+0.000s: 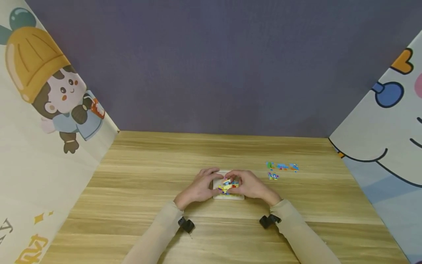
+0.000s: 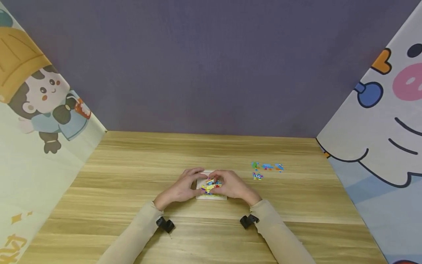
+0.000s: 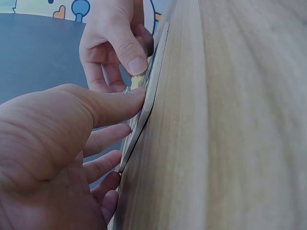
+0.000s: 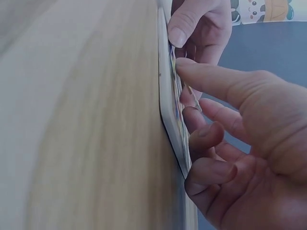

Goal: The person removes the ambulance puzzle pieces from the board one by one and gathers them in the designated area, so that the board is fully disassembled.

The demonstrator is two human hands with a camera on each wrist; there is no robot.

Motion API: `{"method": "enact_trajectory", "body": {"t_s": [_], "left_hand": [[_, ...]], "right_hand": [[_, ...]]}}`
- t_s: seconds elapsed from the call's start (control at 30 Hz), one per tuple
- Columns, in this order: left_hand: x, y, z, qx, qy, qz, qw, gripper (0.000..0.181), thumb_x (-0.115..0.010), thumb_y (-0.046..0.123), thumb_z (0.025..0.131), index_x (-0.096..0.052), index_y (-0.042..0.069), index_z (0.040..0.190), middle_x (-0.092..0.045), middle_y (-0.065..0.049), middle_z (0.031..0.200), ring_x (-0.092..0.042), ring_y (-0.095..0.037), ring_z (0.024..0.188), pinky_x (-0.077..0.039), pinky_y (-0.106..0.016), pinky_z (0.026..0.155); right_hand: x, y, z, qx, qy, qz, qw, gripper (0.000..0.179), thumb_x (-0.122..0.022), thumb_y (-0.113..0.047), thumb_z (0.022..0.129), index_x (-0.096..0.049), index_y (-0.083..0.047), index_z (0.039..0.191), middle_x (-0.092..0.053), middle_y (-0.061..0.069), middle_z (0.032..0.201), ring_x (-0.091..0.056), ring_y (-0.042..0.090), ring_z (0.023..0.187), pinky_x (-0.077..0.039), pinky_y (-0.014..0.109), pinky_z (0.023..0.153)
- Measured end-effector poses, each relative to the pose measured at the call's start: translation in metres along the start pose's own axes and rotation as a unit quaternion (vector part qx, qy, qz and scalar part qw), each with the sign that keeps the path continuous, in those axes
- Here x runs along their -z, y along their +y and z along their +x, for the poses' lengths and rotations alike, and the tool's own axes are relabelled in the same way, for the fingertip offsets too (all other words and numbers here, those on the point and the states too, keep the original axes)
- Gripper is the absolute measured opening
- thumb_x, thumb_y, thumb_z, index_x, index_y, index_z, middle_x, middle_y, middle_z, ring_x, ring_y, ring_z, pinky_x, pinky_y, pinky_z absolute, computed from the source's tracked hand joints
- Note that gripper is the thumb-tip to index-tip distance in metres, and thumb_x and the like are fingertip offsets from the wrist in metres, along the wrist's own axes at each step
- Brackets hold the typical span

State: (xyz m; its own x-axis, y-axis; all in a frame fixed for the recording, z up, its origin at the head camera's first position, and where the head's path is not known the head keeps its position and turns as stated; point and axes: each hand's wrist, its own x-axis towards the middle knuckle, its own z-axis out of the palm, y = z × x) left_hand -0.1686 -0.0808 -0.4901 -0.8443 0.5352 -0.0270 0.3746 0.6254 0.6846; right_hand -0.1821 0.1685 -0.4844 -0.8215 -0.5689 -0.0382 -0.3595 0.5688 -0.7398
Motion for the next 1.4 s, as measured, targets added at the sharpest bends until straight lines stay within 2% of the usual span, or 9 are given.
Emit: {"method": "enact_trajectory", "body": {"t_s": [0.13, 0.6, 0.93, 1.17, 1.4], "left_hand": [[0.000, 0.001, -0.001, 0.002, -0.001, 0.003, 1.0000, 0.053, -0.076, 0.029, 0.097, -0.064, 0.013, 0.146, -0.041, -0.012, 0.169, -0.035, -0.039, 0.154, -0.028, -0.066, 0.127], [0.001, 0.002, -0.002, 0.003, -0.002, 0.001, 1.0000, 0.052, -0.077, 0.027, 0.098, -0.064, 0.010, 0.145, -0.041, -0.012, 0.169, -0.034, -0.039, 0.154, -0.028, -0.065, 0.127], [0.000, 0.002, -0.002, 0.008, -0.003, -0.005, 0.9999, 0.052, -0.076, 0.027, 0.099, -0.064, 0.012, 0.146, -0.040, -0.009, 0.170, -0.033, -0.037, 0.156, -0.028, -0.063, 0.128], [0.000, 0.002, -0.003, 0.006, -0.003, -0.006, 1.0000, 0.052, -0.076, 0.027, 0.098, -0.063, 0.013, 0.146, -0.040, -0.009, 0.170, -0.032, -0.037, 0.156, -0.029, -0.063, 0.127], [-0.001, 0.000, -0.002, 0.004, -0.002, -0.004, 1.0000, 0.052, -0.076, 0.027, 0.099, -0.063, 0.012, 0.147, -0.039, -0.009, 0.170, -0.033, -0.037, 0.156, -0.028, -0.063, 0.128]], "right_hand": [[0.003, 0.003, -0.001, -0.002, 0.009, -0.004, 1.0000, 0.049, -0.088, -0.032, 0.090, -0.072, -0.016, 0.133, -0.073, -0.002, 0.109, -0.056, 0.009, 0.073, -0.049, 0.024, 0.063], [0.019, 0.015, -0.011, -0.027, 0.043, 0.008, 0.9987, 0.052, -0.090, -0.037, 0.087, -0.074, -0.016, 0.132, -0.072, -0.003, 0.107, -0.045, 0.005, 0.060, -0.040, 0.022, 0.052], [0.032, 0.026, -0.025, -0.047, 0.064, 0.027, 0.9965, 0.051, -0.090, -0.032, 0.087, -0.074, -0.014, 0.132, -0.073, 0.002, 0.112, -0.042, 0.006, 0.057, -0.039, 0.023, 0.050], [0.041, 0.037, -0.034, -0.064, 0.074, 0.021, 0.9950, 0.052, -0.090, -0.035, 0.086, -0.074, -0.015, 0.131, -0.073, 0.003, 0.113, -0.043, 0.007, 0.059, -0.038, 0.022, 0.051], [0.051, 0.047, -0.044, -0.076, 0.070, 0.023, 0.9944, 0.053, -0.086, -0.037, 0.090, -0.072, -0.012, 0.135, -0.072, 0.007, 0.118, -0.038, 0.004, 0.058, -0.036, 0.022, 0.050]]}}
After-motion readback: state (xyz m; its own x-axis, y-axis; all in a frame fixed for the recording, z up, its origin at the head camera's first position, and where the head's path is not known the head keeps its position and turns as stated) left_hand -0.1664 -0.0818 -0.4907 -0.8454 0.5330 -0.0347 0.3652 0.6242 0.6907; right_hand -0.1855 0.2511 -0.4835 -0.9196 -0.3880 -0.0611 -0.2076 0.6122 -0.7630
